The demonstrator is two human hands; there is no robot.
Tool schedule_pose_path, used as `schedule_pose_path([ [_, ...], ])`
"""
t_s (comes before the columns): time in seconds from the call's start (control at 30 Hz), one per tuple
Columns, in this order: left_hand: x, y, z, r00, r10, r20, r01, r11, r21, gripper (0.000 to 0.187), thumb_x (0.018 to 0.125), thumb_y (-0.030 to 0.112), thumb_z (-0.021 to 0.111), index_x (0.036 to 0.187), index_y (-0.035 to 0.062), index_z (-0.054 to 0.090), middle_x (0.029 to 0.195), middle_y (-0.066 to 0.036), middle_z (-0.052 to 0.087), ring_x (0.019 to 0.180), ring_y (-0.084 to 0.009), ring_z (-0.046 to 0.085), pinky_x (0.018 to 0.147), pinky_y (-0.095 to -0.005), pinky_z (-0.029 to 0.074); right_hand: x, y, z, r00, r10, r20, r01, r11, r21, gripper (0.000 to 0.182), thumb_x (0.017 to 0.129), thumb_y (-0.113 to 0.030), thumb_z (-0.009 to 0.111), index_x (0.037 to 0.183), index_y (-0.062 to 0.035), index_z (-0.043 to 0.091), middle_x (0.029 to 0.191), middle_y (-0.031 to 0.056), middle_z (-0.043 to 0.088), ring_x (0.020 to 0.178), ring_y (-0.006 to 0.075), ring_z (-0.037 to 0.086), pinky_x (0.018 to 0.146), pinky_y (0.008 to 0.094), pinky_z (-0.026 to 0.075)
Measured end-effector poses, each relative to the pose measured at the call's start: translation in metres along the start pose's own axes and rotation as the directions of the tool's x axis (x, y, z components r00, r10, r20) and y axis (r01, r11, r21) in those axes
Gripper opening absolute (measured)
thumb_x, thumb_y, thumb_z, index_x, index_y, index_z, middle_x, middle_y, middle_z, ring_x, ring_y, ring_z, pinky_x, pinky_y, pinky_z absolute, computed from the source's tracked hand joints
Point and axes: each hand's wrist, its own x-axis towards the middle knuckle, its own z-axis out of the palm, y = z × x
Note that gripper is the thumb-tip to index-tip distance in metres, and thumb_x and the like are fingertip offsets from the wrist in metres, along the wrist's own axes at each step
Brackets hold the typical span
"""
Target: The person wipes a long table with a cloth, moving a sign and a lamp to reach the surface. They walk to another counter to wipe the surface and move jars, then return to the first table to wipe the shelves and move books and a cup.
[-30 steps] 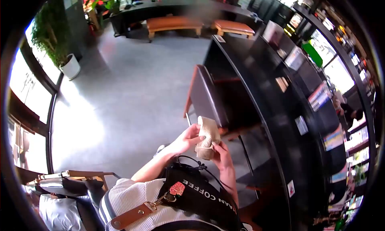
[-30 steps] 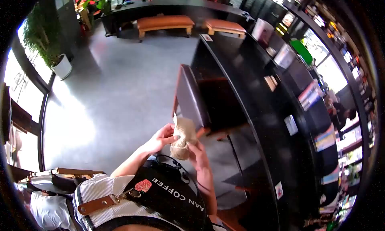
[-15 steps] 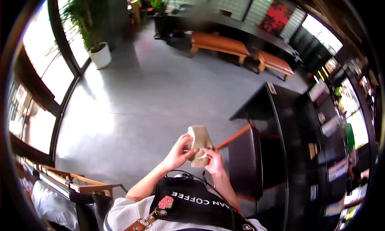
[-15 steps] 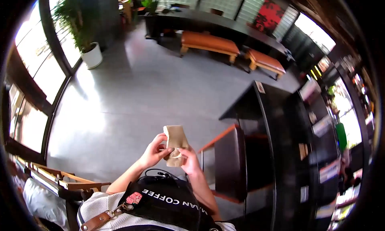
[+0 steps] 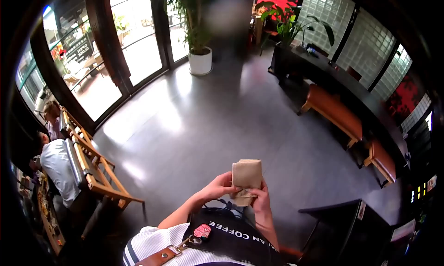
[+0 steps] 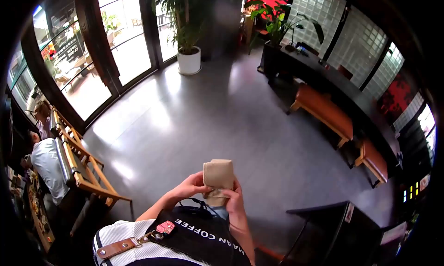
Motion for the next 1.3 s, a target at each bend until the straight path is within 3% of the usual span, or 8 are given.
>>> schedule_pose_path([
  [0.2,0.171,0.042,0.028,0.996,0.027,0.079,-0.053,0.938,0.343,0.035,0.084,0.006,0.063,0.116,-0.0037,0.052,0.098,-0.007,0.062,0.093,-0.0134,0.057,0.080,-0.0301,0.048,0.117,-0.123,-0.053,0.990,-0.107,0.096,0.123,0.976,-0.180,0.062,0.060,0.000,0.051,0.122,-0.0001,0.047,0.110,0.0102,0.056,0.104,0.0226,0.054,0.091,0.0306,0.043],
  [0.5,0.333,0.058,0.043,0.937,-0.228,0.265,0.214,0.973,0.083,0.042,0.094,0.017,0.053,0.132,0.0023,0.043,0.119,-0.005,0.054,0.110,-0.0133,0.048,0.094,-0.0298,0.041,0.213,-0.211,-0.134,0.998,-0.062,0.015,0.063,0.945,-0.321,0.049,0.078,-0.005,0.055,0.126,0.0017,0.043,0.112,0.0079,0.056,0.103,0.0169,0.054,0.087,0.0286,0.044],
  [0.57,0.387,0.033,0.044,0.955,-0.124,0.271,0.089,0.987,0.136,0.034,0.093,0.018,0.053,0.124,0.0027,0.049,0.104,-0.002,0.058,0.093,-0.0092,0.052,0.080,-0.0271,0.045,0.245,-0.222,-0.174,0.999,-0.032,-0.005,0.028,0.919,-0.394,0.048,0.080,-0.006,0.055,0.126,0.0011,0.043,0.114,0.0077,0.055,0.104,0.0170,0.053,0.088,0.0286,0.043],
  [0.7,0.505,0.031,0.036,0.896,-0.058,0.441,-0.050,0.972,0.229,0.037,0.092,0.016,0.053,0.124,-0.0005,0.048,0.110,-0.004,0.058,0.100,-0.0110,0.051,0.089,-0.0286,0.042,0.313,-0.265,-0.228,0.994,-0.004,-0.107,-0.039,0.917,-0.398,0.045,0.082,-0.005,0.053,0.126,0.0003,0.043,0.117,0.0079,0.054,0.105,0.0180,0.052,0.090,0.0294,0.042],
  [0.9,0.689,0.100,0.028,0.865,0.013,0.502,-0.208,0.920,0.333,0.033,0.088,0.014,0.056,0.118,-0.0011,0.055,0.096,-0.002,0.062,0.087,-0.0092,0.052,0.079,-0.0272,0.045,0.451,-0.359,-0.247,0.947,-0.274,-0.164,0.161,0.853,-0.497,0.044,0.084,-0.003,0.052,0.126,0.0022,0.042,0.121,0.0125,0.051,0.109,0.0213,0.050,0.093,0.0313,0.041],
  [1.0,0.750,0.137,0.010,0.836,0.198,0.512,-0.287,0.953,0.100,0.026,0.083,0.006,0.059,0.107,-0.0033,0.062,0.090,-0.001,0.064,0.082,-0.0079,0.054,0.076,-0.0253,0.047,0.510,-0.409,-0.251,0.912,-0.403,0.084,0.309,0.537,-0.785,0.052,0.086,-0.005,0.053,0.134,-0.0004,0.035,0.127,0.0129,0.046,0.115,0.0227,0.048,0.097,0.0326,0.038],
  [1.1,0.771,0.175,-0.024,0.851,0.350,0.392,-0.310,0.937,-0.164,0.025,0.077,0.000,0.063,0.101,-0.0031,0.067,0.088,0.001,0.066,0.079,-0.0057,0.057,0.074,-0.0218,0.047,0.566,-0.440,-0.198,0.806,-0.435,0.402,0.592,0.591,-0.547,0.049,0.087,-0.009,0.054,0.132,-0.0016,0.035,0.127,0.0129,0.045,0.114,0.0228,0.048,0.095,0.0329,0.038],
  [1.3,0.766,0.188,-0.091,0.932,0.357,-0.067,-0.356,0.934,0.025,0.035,0.081,0.005,0.064,0.115,-0.0008,0.061,0.099,-0.004,0.067,0.089,-0.0078,0.058,0.082,-0.0236,0.047,0.722,-0.425,-0.175,0.840,-0.052,0.540,0.353,0.808,-0.472,0.029,0.086,-0.006,0.056,0.114,-0.0018,0.052,0.108,0.0074,0.057,0.098,0.0164,0.055,0.087,0.0301,0.044],
])
